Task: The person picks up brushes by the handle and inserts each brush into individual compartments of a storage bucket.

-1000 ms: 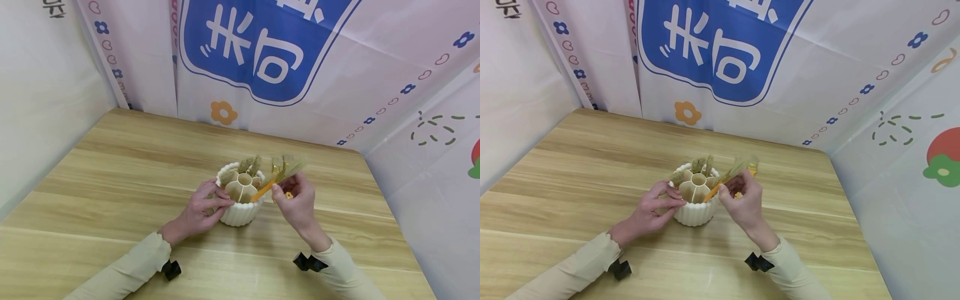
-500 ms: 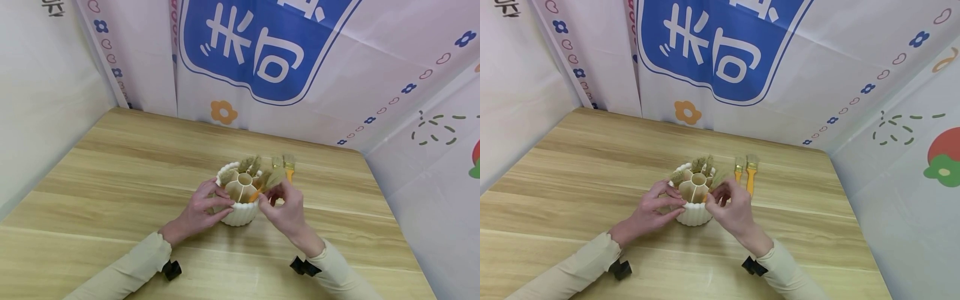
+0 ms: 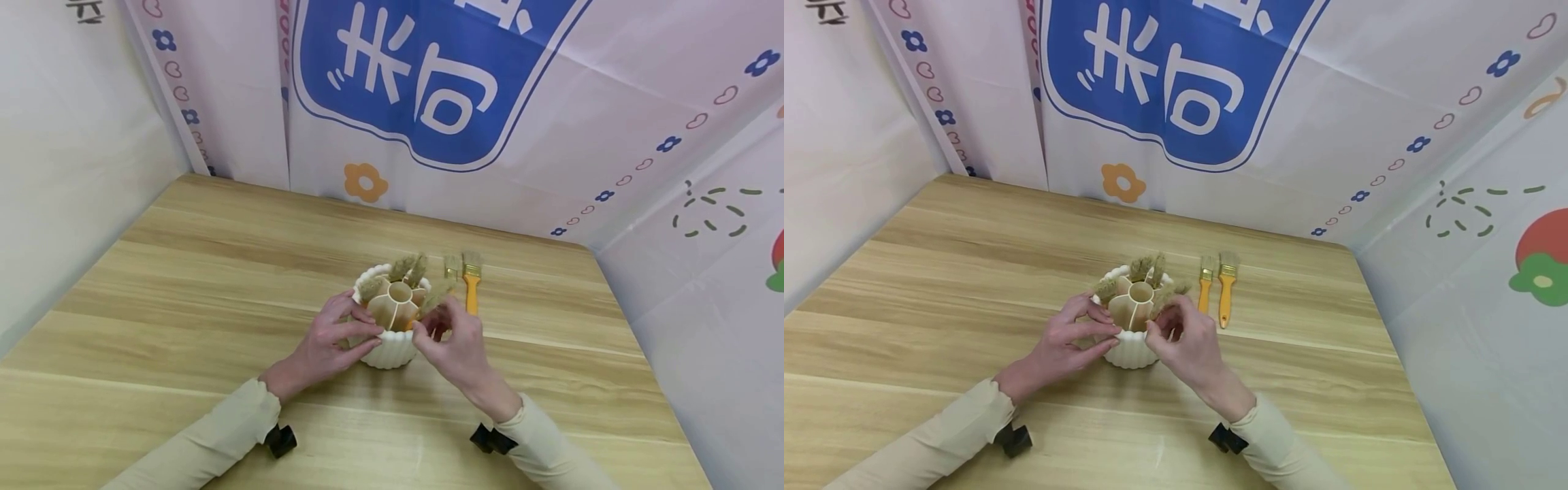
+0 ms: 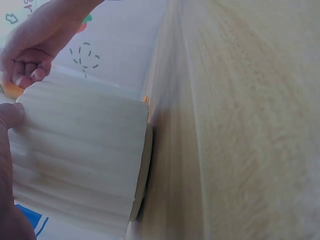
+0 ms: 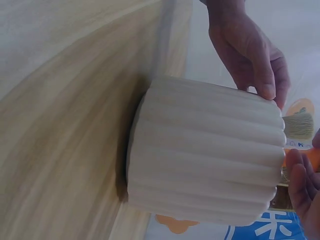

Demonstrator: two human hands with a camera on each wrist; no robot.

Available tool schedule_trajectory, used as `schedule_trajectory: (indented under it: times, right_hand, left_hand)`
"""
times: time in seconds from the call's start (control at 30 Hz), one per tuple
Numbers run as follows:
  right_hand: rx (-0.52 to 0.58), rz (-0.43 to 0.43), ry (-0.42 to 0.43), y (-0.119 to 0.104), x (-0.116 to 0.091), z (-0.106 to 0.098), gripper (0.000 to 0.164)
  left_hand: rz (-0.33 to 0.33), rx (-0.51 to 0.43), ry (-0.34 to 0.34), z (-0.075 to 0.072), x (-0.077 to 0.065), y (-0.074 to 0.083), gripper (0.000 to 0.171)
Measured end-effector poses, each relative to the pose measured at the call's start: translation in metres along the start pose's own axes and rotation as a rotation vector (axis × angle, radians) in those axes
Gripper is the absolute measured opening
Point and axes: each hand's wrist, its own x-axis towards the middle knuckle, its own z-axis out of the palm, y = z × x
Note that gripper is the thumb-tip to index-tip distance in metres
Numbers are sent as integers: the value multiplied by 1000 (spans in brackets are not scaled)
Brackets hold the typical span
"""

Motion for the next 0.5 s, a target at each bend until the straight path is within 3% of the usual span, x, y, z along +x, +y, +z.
schedule_trajectory:
  times: [0.27,0.5]
  right_hand:
    - [-22,34,-40,4,-3,5,19]
    - [-130,47,-22,5,-5,8,20]
  left_hand:
    - [11,4,5,0,0,0,25]
    - [2,-1,5,0,0,0,24]
